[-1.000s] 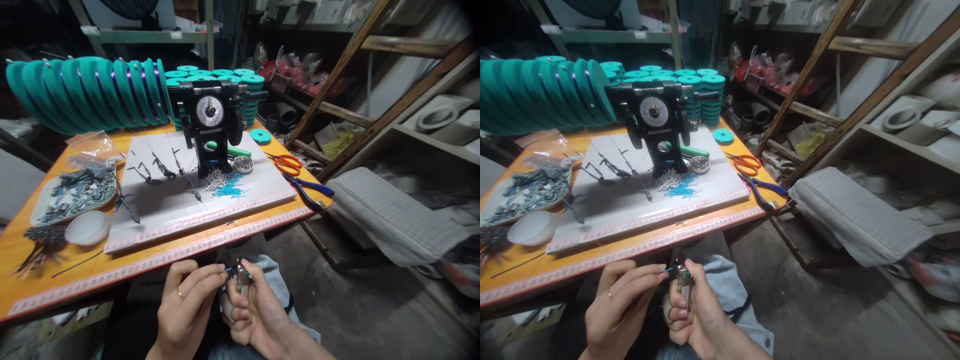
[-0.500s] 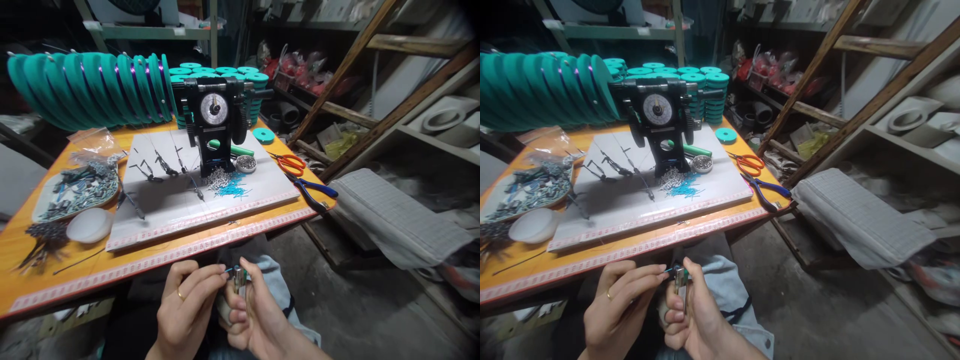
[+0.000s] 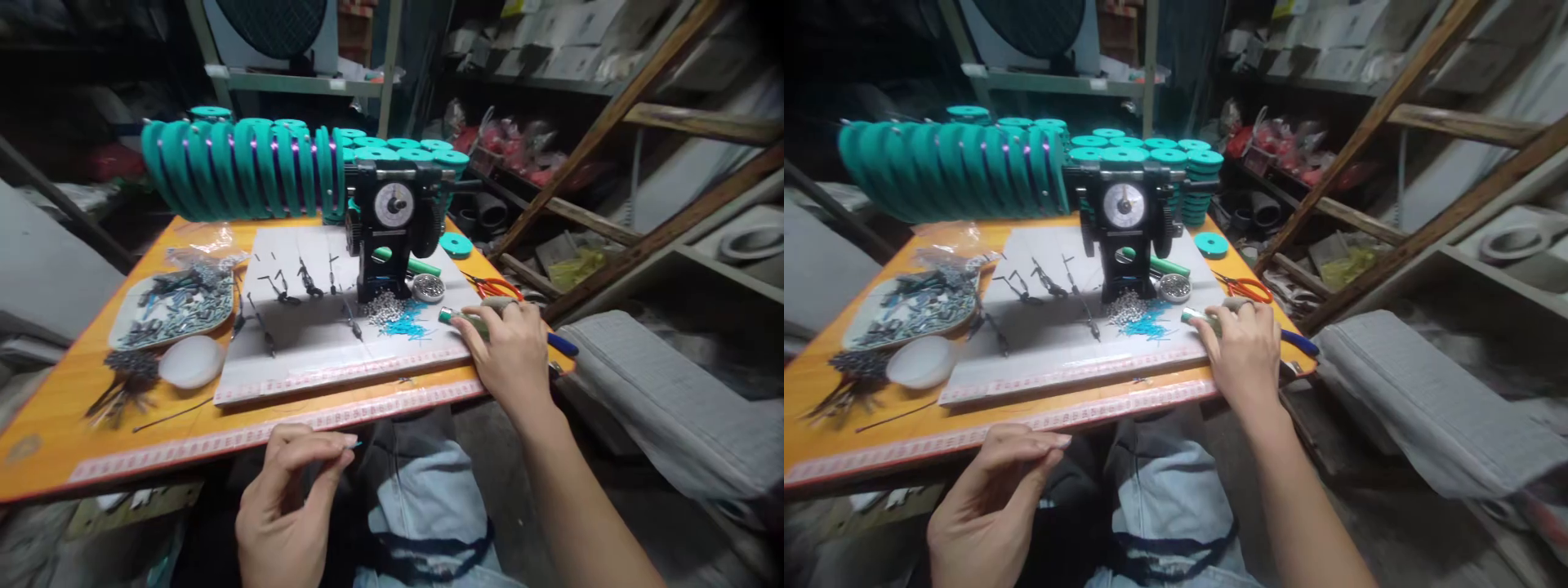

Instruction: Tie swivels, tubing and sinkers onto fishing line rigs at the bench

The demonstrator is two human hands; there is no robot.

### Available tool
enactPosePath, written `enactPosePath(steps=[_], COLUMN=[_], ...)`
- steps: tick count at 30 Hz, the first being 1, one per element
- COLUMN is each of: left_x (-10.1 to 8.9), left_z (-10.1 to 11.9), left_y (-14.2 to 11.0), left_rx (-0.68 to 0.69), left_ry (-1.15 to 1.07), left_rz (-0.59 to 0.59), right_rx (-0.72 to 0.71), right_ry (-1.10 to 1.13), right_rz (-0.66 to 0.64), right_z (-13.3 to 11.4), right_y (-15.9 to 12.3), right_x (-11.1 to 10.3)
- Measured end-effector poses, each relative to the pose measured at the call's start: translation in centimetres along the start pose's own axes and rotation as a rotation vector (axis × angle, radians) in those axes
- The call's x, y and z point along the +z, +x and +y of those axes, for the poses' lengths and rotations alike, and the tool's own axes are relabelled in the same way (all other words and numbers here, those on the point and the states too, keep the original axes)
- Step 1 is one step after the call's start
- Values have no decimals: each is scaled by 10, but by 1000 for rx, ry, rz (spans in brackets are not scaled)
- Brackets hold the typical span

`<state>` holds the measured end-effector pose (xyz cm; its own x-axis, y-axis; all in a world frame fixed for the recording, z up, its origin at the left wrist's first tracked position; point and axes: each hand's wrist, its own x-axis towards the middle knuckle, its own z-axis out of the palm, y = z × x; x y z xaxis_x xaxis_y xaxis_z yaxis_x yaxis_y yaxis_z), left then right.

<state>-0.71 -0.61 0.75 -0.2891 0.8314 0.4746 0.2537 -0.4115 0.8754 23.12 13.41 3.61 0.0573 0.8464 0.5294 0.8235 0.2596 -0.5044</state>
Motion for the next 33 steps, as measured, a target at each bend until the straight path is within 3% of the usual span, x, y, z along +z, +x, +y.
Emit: enactPosePath(steps=[2,4,6,9,12,15,20,25,30,33], left_x=[-1,-4,-6,-7,-5,-10,-32,-37,-37,-37], left_z=[3,6,9,11,13,12,4,4,7,11], left_y=[1,3,3,2,-1,-2,4,11,13,15], left_rx=[-39,-96,-164,-264,-365,-335,-28,50,-28,-182], left_ry=[-24,-59,-98,-151,-210,-184,139,276,220,39], left_rz=[39,81,114,155,233,233,-81,-148,-145,-71], right_rx=[-77,-199,-272,-194,-91,-160,-472,-692,-668,-476], right_ry=[29,217,551,902,1080,1007,646,455,506,663], right_rz=[46,0,-257,-478,-470,-436,-388,-359,-321,-342], right_z=[-19,-47,-75,-108,-122,-123,-119,-117,-116,-120], right_y=[-12,-35,-61,-86,-88,-81,-76,-77,-78,-82], right_x=[5,5,5,9,17,21,19,21,21,20])
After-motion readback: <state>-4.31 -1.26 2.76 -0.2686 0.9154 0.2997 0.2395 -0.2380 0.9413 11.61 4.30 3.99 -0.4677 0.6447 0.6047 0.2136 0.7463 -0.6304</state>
